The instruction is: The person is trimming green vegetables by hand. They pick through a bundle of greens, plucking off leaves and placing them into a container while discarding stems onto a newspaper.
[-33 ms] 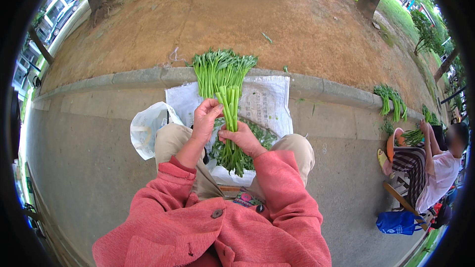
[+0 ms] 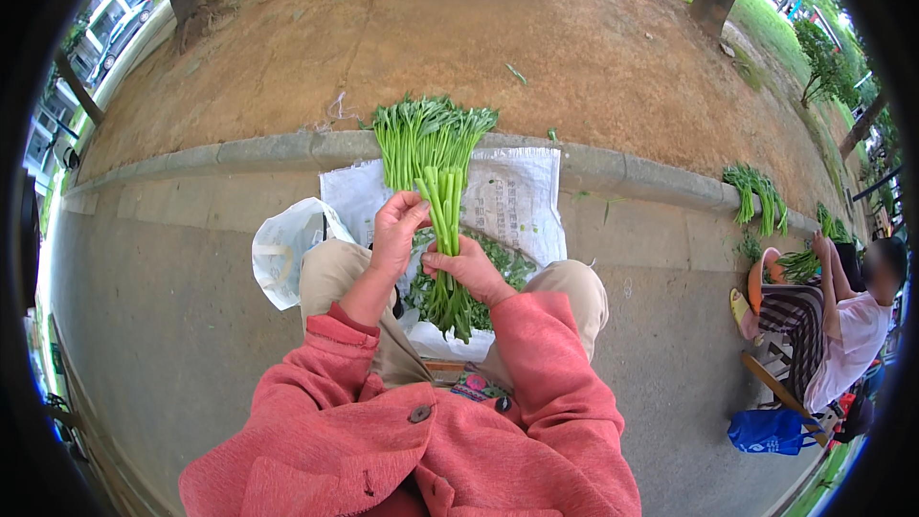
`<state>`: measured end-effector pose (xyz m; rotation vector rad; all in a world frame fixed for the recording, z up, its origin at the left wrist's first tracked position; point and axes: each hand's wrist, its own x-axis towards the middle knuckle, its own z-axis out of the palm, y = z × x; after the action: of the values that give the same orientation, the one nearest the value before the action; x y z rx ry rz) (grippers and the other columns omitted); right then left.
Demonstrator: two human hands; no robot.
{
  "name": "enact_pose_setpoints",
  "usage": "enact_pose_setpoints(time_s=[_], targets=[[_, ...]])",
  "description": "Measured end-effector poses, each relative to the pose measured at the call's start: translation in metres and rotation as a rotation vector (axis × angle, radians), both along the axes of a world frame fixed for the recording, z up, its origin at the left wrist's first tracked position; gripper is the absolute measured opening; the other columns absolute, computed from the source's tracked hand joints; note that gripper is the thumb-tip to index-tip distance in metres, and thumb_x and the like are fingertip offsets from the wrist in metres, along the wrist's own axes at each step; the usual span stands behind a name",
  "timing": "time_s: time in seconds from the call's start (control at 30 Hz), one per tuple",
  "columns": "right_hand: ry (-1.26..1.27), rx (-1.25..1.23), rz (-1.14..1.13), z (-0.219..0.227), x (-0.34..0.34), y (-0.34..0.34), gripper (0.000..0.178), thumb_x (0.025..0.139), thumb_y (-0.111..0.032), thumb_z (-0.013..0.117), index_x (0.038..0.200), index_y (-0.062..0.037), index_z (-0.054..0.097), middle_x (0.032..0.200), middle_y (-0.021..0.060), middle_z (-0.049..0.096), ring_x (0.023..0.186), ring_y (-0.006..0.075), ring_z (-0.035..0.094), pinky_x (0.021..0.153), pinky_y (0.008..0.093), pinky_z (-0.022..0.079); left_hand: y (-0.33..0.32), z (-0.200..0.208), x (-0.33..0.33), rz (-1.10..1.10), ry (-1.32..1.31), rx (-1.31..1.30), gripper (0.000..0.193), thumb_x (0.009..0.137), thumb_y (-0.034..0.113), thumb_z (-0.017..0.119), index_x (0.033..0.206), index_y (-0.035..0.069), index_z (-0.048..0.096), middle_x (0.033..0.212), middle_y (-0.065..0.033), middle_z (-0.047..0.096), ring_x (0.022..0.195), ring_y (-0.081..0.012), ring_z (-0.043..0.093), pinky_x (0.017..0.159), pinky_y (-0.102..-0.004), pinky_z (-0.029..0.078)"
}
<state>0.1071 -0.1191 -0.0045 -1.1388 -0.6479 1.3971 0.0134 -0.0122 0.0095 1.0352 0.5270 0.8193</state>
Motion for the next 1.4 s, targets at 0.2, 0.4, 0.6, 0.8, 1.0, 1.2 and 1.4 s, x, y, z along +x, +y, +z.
enact_pose_setpoints(time_s=[0.2, 0.4, 0.6, 0.8, 1.0, 1.2, 1.4], targets=[[-0.021, 0.07, 0.093, -0.006, 0.001, -0.001, 0.025, 0.086, -0.022, 0.059, 0.099, -0.0009, 0.053, 0.082, 0.0069, 0.06, 0.077, 0.0157, 0.059, 0.071, 0.0281, 0.048, 0.002, 0.0, 0.002, 0.043, -0.004, 0.006, 0.009, 0.084, 0.01, 0.061, 0.082, 0.005, 0.053, 0.076, 0.0017, 0.055, 0.069, -0.0054, 0.05, 0.064, -0.0209, 0.042], [-0.041, 0.08, 0.097, 0.001, 0.0, -0.001, 0.034, 0.091, -0.031, 0.051, 0.106, -0.0004, 0.05, 0.088, 0.008, 0.059, 0.081, 0.0161, 0.058, 0.073, 0.0291, 0.047, 0.006, -0.002, 0.003, 0.1, 0.019, 0.089, 0.009, 0.084, 0.009, 0.06, 0.081, 0.005, 0.052, 0.075, 0.0023, 0.052, 0.069, -0.005, 0.047, 0.065, -0.02, 0.04], [-0.069, 0.107, 0.109, 0.003, -0.002, -0.002, 0.034, 0.091, -0.031, 0.05, 0.105, -0.0005, 0.05, 0.086, 0.0072, 0.059, 0.079, 0.0155, 0.057, 0.073, 0.0295, 0.047, 0.006, 0.003, 0.002, 0.131, -0.033, 0.026, 0.009, 0.083, 0.007, 0.061, 0.082, 0.005, 0.052, 0.075, 0.0018, 0.053, 0.07, -0.0055, 0.048, 0.066, -0.0206, 0.041], [-0.027, 0.065, 0.095, -0.001, -0.004, -0.004, 0.03, 0.092, -0.029, 0.048, 0.105, -0.0011, 0.05, 0.082, 0.0053, 0.058, 0.078, 0.015, 0.057, 0.073, 0.0292, 0.046, 0.004, 0.001, 0.002, 0.132, 0.002, 0.064, 0.017, 0.08, 0.009, 0.066, 0.088, 0.005, 0.051, 0.083, 0.0, 0.055, 0.078, -0.0085, 0.05, 0.07, -0.0232, 0.042], [0.018, 0.129, 0.064, 0.012, -0.004, -0.005, 0.027, 0.093, -0.026, 0.047, 0.106, -0.0028, 0.05, 0.085, 0.0046, 0.057, 0.078, 0.0154, 0.057, 0.073, 0.0299, 0.047, 0.008, 0.005, -0.001, -0.079, 0.007, -0.178, 0.053, 0.076, 0.02, 0.071, 0.115, 0.004, 0.039, 0.1, -0.005, 0.052, 0.088, -0.0141, 0.052, 0.074, -0.0277, 0.043], [0.015, 0.112, 0.056, 0.008, -0.001, -0.006, 0.027, 0.092, -0.025, 0.048, 0.109, -0.0031, 0.05, 0.086, 0.0055, 0.057, 0.079, 0.0163, 0.058, 0.075, 0.0302, 0.047, 0.012, -0.003, -0.005, -0.101, -0.114, -0.314, 0.074, 0.075, 0.033, 0.071, 0.13, 0.004, 0.03, 0.112, -0.0098, 0.05, 0.097, -0.019, 0.053, 0.076, -0.0342, 0.046], [0.191, 0.154, 0.181, 0.006, 0.003, -0.008, 0.031, 0.091, -0.027, 0.05, 0.109, -0.002, 0.049, 0.088, 0.0092, 0.058, 0.084, 0.0205, 0.059, 0.079, 0.0319, 0.048, 0.012, -0.003, -0.011, -0.635, -0.08, -0.27, 0.082, 0.069, 0.045, 0.072, 0.129, 0.002, 0.037, 0.103, -0.0137, 0.059, 0.096, -0.0249, 0.059, 0.071, -0.0352, 0.052]])
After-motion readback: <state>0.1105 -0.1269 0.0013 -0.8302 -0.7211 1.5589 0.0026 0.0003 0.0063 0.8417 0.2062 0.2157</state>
